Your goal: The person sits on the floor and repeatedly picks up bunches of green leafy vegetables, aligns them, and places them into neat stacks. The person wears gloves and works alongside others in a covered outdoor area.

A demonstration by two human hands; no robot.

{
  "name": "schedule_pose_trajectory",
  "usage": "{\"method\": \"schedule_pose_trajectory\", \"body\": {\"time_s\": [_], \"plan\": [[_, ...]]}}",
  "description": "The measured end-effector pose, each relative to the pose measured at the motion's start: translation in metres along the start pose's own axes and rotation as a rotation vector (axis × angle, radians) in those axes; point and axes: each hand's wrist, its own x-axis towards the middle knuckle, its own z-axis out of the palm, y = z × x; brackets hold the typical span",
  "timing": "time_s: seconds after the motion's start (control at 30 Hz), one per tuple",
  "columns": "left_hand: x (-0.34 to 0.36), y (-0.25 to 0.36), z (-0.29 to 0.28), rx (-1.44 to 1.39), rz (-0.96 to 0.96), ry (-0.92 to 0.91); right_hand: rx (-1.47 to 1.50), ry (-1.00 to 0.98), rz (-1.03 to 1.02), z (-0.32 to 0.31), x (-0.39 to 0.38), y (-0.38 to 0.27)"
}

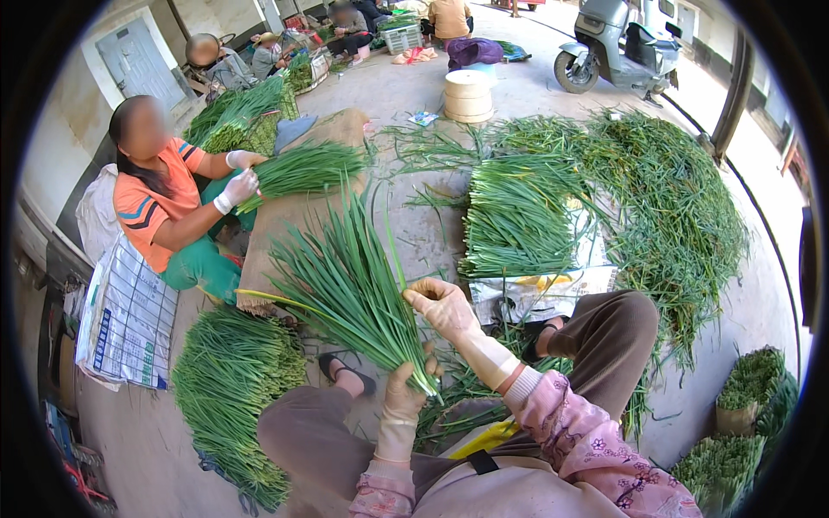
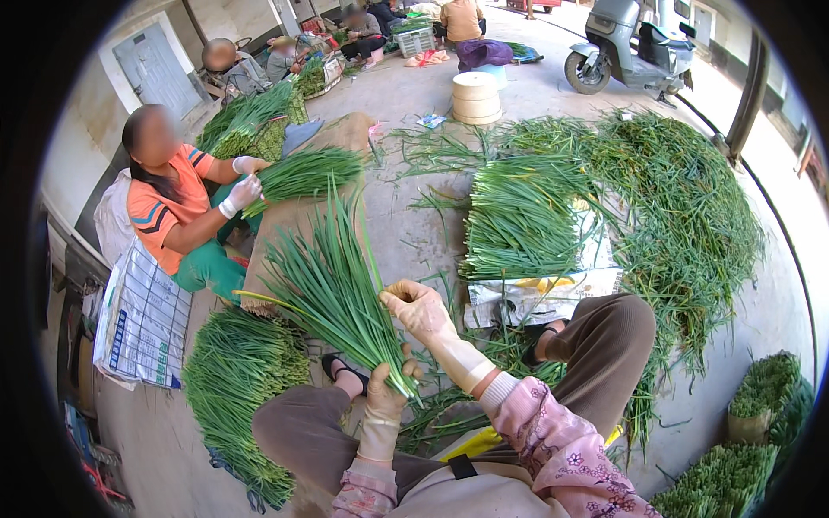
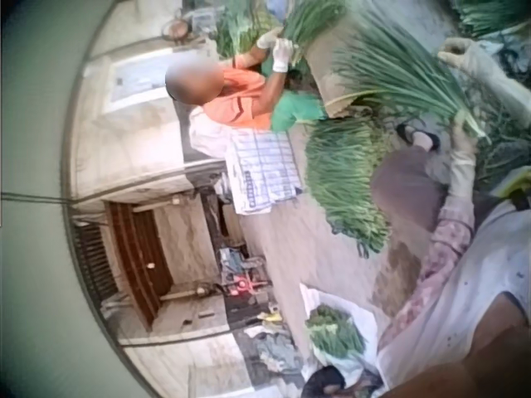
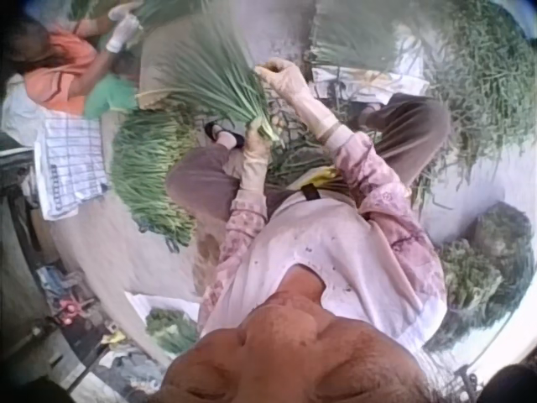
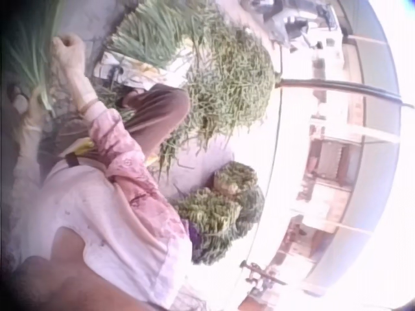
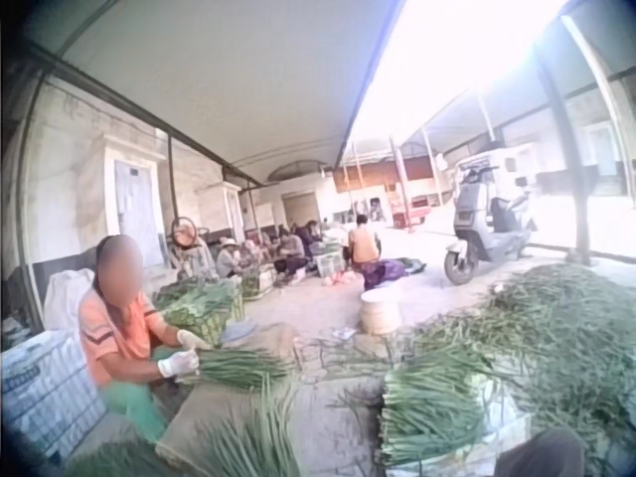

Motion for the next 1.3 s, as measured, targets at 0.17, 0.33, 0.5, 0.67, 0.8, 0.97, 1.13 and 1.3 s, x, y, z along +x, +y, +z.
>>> {"method": "schedule_pose_trajectory", "body": {"time_s": [0.17, 0.33, 0.5, 0.67, 0.8, 0.97, 1.13, 1.3], "plan": [[0.007, 0.004, 0.018, -0.045, 0.099, 0.018, 0.352, 0.217, 0.004, -0.01, 0.011, 0.028], [0.02, 0.007, 0.008, -0.136, 0.06, -0.165, 0.578, 0.407, 0.091, -0.02, 0.01, 0.049], [0.017, 0.003, 0.016, -0.106, -0.06, -0.124, 0.666, 0.465, 0.117, -0.04, 0.025, 0.068], [0.018, 0.007, 0.011, -0.084, 0.029, -0.13, 0.928, 0.648, 0.061, -0.076, 0.04, 0.064], [0.012, 0.021, 0.012, -0.146, 0.034, -0.051, 0.224, 0.606, -0.072, -0.149, 0.044, 0.072], [0.015, 0.019, 0.0, 0.072, 0.057, 0.173, -0.493, 0.172, -0.357, -0.098, -0.029, 0.047], [0.015, 0.021, 0.026, 0.274, -0.032, 0.307, -0.883, -0.1, -0.488, -0.023, -0.078, 0.013], [0.019, 0.021, 0.031, 0.218, 0.112, 0.122, -0.249, -0.149, 0.047, -0.019, -0.075, 0.017]]}}
